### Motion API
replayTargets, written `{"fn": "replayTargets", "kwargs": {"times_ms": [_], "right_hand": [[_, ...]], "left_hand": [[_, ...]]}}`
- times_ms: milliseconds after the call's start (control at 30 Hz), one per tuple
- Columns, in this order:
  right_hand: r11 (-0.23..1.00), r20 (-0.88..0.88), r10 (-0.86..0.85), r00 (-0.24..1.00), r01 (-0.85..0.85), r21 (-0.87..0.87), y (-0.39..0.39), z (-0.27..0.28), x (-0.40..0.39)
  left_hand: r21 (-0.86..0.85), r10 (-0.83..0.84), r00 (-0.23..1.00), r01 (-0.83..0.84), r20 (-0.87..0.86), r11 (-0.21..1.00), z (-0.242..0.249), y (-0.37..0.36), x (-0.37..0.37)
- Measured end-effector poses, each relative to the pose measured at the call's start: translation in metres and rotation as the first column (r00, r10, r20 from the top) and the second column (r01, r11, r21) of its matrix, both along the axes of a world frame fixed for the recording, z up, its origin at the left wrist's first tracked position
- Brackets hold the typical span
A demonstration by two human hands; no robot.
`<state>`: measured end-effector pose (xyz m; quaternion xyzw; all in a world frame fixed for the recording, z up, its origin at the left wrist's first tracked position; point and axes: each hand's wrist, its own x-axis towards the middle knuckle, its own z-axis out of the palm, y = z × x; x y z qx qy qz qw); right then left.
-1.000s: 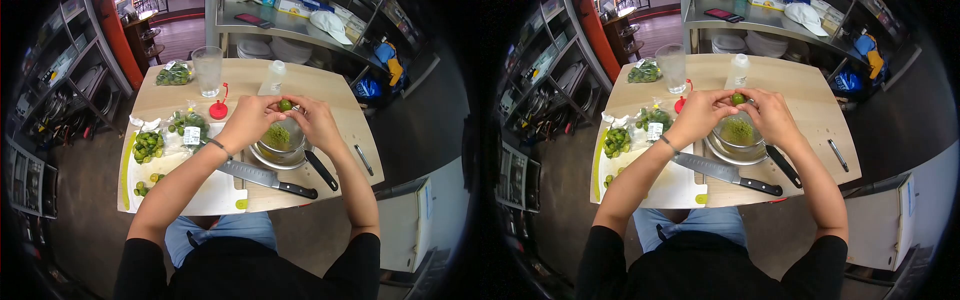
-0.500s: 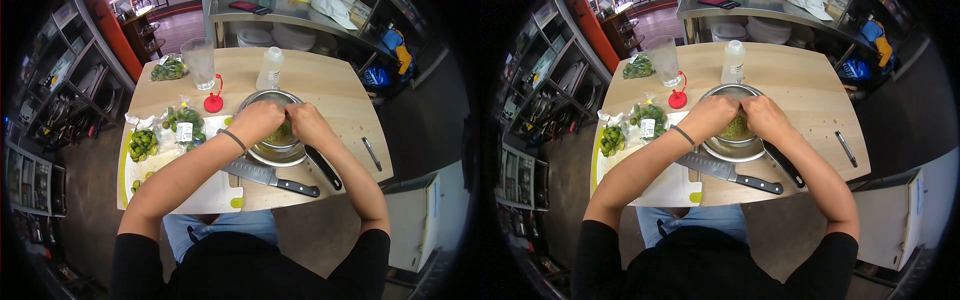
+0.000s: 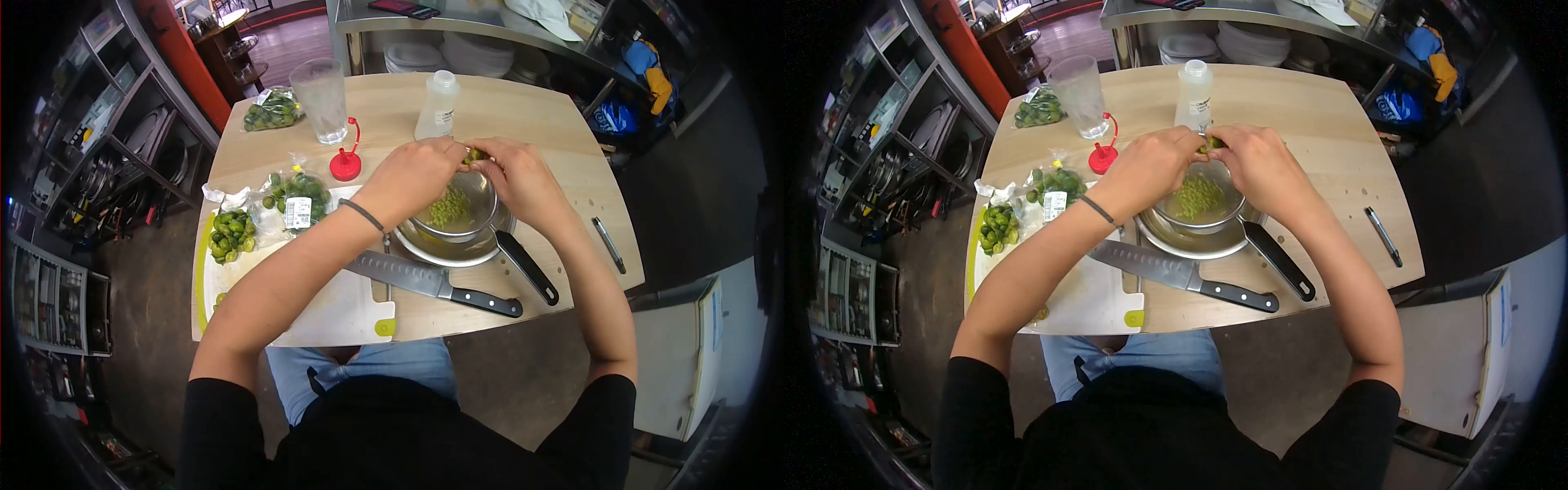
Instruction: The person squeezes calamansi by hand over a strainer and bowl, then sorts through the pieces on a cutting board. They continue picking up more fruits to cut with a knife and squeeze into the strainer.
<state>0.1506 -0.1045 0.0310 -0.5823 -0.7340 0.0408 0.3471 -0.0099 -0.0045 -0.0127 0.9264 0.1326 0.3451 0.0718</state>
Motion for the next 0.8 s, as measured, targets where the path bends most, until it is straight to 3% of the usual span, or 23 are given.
{"fn": "replayTargets", "kwargs": {"times_ms": [133,200,300,500,733,800], "right_hand": [[1.0,0.07,0.013,0.997,-0.015,0.02,0.002,-0.003,0.001],[0.998,0.151,0.0,0.989,0.01,-0.066,0.006,-0.012,0.002],[0.995,0.231,-0.024,0.973,0.047,-0.092,0.01,-0.018,-0.001],[0.984,0.357,-0.034,0.934,0.093,-0.15,0.007,-0.018,-0.005],[0.993,0.363,-0.035,0.931,0.072,-0.091,0.006,-0.018,0.001],[0.994,0.272,-0.058,0.96,0.08,-0.071,0.006,-0.012,0.002]], "left_hand": [[0.047,0.047,0.998,-0.046,-0.033,0.998,0.005,0.004,-0.005],[0.143,0.037,0.992,-0.02,-0.12,0.99,0.008,0.005,-0.005],[0.141,0.095,0.975,-0.068,-0.199,0.988,0.007,0.0,-0.004],[0.128,0.055,0.986,-0.034,-0.16,0.991,0.0,0.0,-0.007],[0.096,0.027,0.99,-0.013,-0.139,0.995,0.004,-0.002,-0.007],[0.09,0.018,0.998,-0.013,-0.062,0.996,0.009,-0.002,-0.006]]}}
